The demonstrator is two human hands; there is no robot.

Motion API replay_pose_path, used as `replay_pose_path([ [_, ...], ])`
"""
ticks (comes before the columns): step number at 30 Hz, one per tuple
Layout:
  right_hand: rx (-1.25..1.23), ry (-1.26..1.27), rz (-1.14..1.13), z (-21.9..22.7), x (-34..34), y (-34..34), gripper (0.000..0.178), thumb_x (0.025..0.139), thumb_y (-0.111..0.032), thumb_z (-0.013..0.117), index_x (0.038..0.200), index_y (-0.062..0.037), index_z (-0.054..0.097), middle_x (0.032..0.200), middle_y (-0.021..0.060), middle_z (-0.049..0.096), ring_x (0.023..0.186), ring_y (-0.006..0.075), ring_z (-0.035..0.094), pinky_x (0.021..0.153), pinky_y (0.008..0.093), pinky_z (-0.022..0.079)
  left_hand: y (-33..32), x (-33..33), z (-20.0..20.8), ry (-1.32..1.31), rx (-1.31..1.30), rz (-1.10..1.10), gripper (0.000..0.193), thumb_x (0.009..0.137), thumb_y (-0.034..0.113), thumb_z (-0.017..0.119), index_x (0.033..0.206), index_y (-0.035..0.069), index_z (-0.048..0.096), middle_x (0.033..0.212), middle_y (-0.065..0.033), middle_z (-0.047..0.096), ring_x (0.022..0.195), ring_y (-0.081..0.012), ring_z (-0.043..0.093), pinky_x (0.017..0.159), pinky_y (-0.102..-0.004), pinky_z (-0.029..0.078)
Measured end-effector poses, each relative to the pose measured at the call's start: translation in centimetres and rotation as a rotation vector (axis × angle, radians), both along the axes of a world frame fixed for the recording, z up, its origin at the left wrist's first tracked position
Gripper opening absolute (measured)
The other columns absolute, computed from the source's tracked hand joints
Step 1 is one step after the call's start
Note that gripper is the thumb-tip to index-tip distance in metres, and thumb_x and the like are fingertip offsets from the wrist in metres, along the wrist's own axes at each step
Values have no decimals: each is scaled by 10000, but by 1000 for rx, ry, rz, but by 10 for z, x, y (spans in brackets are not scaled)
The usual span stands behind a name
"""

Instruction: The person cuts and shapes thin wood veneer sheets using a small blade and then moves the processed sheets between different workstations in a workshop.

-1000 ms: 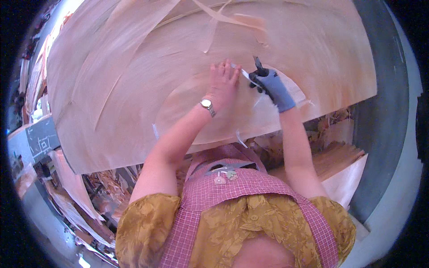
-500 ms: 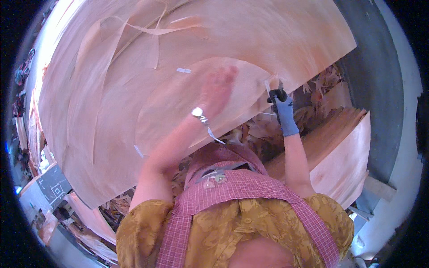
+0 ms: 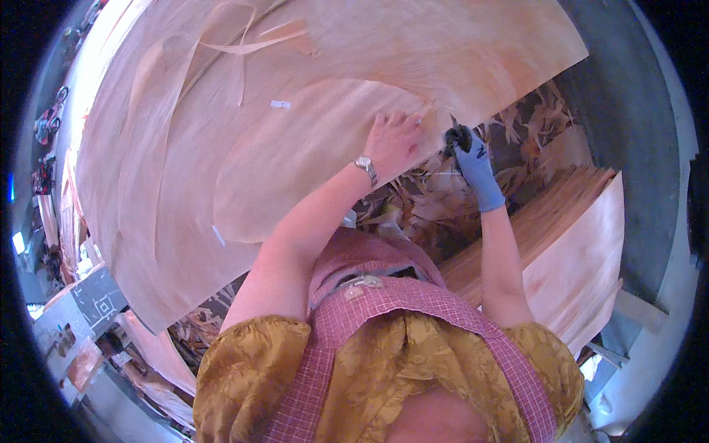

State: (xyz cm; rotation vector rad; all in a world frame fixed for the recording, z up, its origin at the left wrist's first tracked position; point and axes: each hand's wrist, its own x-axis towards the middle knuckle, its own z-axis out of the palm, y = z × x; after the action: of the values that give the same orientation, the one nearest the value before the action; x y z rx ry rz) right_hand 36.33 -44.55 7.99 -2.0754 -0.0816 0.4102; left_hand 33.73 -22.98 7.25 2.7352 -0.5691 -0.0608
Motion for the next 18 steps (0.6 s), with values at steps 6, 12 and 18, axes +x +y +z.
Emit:
replay_pose_path([
  [6,480,371,284,85,-101,115,356,852,-226,752,1123,-53,598,992,12,672,808,145,641,722,305,534,12,24,-11,-176,-357,649,400,826,74,549,1226,94,567,1165,-118,601,1131,-318,527,962,-471,402],
  [12,449,162,158,49,-112,99,353,830,-259,770,1023,1,627,947,135,696,799,170,661,729,311,533,97,-84,-4,-381,-434,1083,384,813,17,535,1192,60,569,1141,-183,587,1089,-367,532,931,-463,426],
  [18,241,59,356,-102,-179,85,317,884,-238,700,1078,9,654,898,123,703,779,153,666,694,301,535,89,-229,-8,-223,-94,851,398,811,44,557,1207,69,568,1194,-151,590,1125,-321,535,960,-469,397],
])
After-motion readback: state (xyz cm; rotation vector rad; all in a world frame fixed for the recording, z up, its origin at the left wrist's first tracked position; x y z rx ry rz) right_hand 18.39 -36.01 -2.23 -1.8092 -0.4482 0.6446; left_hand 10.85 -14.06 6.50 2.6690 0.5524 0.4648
